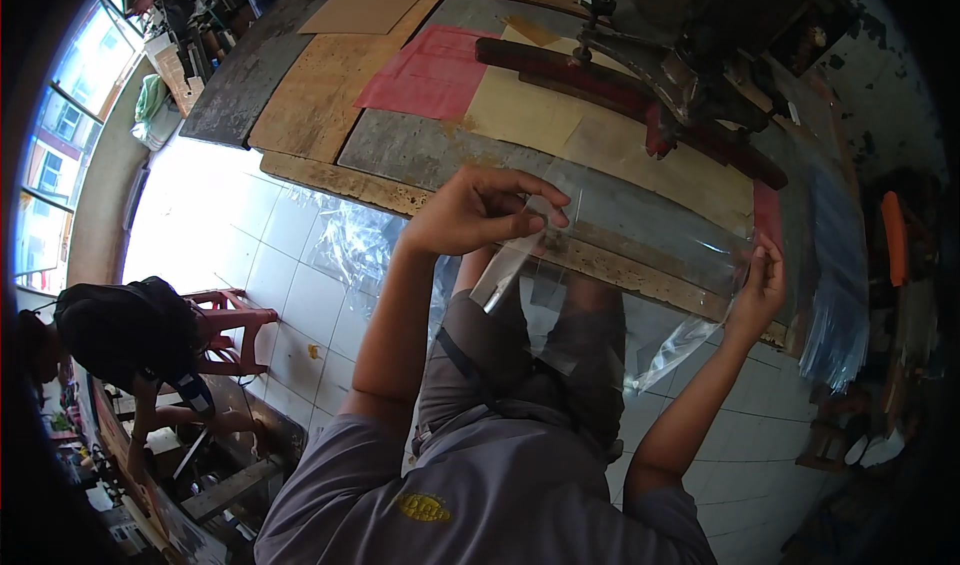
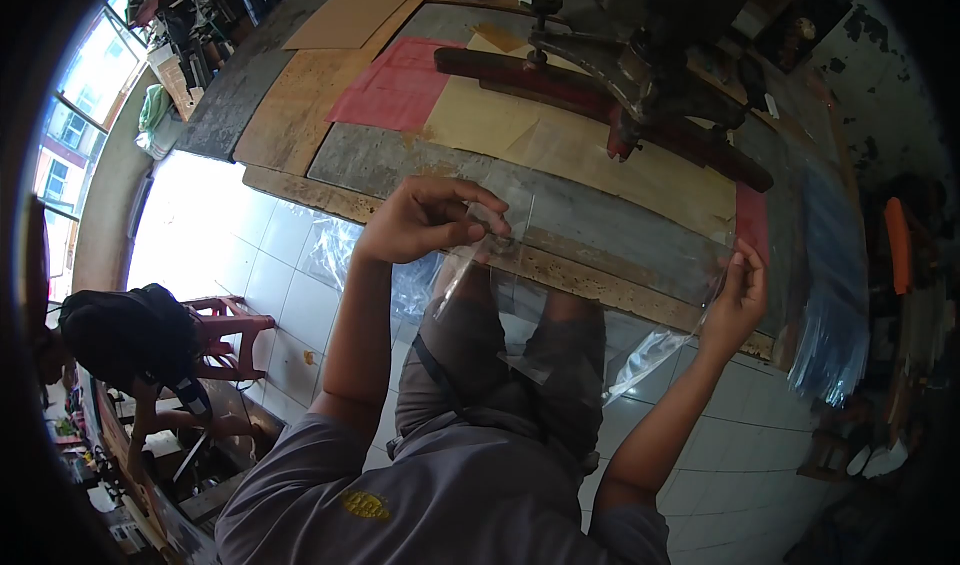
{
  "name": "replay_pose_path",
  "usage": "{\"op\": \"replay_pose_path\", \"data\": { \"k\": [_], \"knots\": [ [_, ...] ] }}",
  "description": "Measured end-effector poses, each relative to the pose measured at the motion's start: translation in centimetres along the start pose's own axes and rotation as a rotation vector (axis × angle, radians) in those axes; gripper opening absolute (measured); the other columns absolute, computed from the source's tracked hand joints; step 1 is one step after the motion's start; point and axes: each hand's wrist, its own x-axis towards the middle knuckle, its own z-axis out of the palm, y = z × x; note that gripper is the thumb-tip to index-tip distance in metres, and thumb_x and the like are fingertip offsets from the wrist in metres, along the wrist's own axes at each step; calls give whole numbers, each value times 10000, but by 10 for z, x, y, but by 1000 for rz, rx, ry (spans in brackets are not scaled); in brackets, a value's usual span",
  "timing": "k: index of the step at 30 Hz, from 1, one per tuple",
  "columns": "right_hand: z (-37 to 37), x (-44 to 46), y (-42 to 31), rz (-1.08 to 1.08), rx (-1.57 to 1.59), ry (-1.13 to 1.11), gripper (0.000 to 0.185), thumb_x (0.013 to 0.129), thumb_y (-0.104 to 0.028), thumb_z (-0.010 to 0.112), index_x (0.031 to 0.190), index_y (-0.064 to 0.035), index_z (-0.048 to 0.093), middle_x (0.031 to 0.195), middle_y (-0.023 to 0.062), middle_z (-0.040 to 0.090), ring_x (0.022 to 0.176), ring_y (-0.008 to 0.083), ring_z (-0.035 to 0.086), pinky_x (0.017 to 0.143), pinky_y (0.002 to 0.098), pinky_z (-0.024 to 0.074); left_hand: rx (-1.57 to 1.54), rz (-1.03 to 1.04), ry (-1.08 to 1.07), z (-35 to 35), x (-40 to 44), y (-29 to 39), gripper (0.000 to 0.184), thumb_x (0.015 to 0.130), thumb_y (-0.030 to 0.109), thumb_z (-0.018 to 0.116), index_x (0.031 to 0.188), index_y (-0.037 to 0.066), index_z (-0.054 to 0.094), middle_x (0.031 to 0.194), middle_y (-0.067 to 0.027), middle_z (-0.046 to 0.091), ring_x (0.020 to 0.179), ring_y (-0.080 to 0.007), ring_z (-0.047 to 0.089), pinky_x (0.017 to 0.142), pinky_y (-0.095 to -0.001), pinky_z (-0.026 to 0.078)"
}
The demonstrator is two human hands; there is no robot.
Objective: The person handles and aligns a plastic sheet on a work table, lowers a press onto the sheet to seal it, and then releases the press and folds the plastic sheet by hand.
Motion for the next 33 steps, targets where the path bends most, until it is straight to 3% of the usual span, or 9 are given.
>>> {"op": "replay_pose_path", "data": {
  "k": [3,9,12,18,33],
  "knots": [
    [-2,0,0,-22,-16,-27,214,1063,-206,631,1203,-66,711,895,-11,676,742,36,568,640,206,432,50,129,-37,-1,4,-6,450,886,-96,669,1333,-61,632,1134,-158,746,1080,-188,725,910,-278,567],
    [-3,1,2,-13,-7,-24,216,1059,-203,637,1201,-58,713,880,-19,668,716,25,539,622,203,405,47,74,-16,-2,3,-6,603,863,-60,676,1449,-52,537,1113,-170,744,1069,-189,719,891,-278,565],
    [-6,1,1,76,-12,-57,258,1061,-204,636,1227,-13,686,1117,33,681,941,85,611,847,257,538,-11,112,12,1,5,-2,690,868,-42,642,1525,-46,433,1081,-179,741,935,-170,730,798,-260,570],
    [-9,3,11,39,-10,-69,249,1059,-208,643,1237,-40,688,1094,13,668,931,76,607,788,254,544,-61,134,36,3,5,-1,711,904,49,584,1568,-50,349,1059,-182,740,650,-116,671,619,-233,528],
    [-12,4,13,37,-76,-83,256,1064,-215,631,1243,-42,686,1097,13,680,933,72,595,770,236,515,-46,108,79,4,3,1,677,924,41,601,1556,-36,371,1027,-135,712,747,-124,702,595,-226,568]
  ]
}}
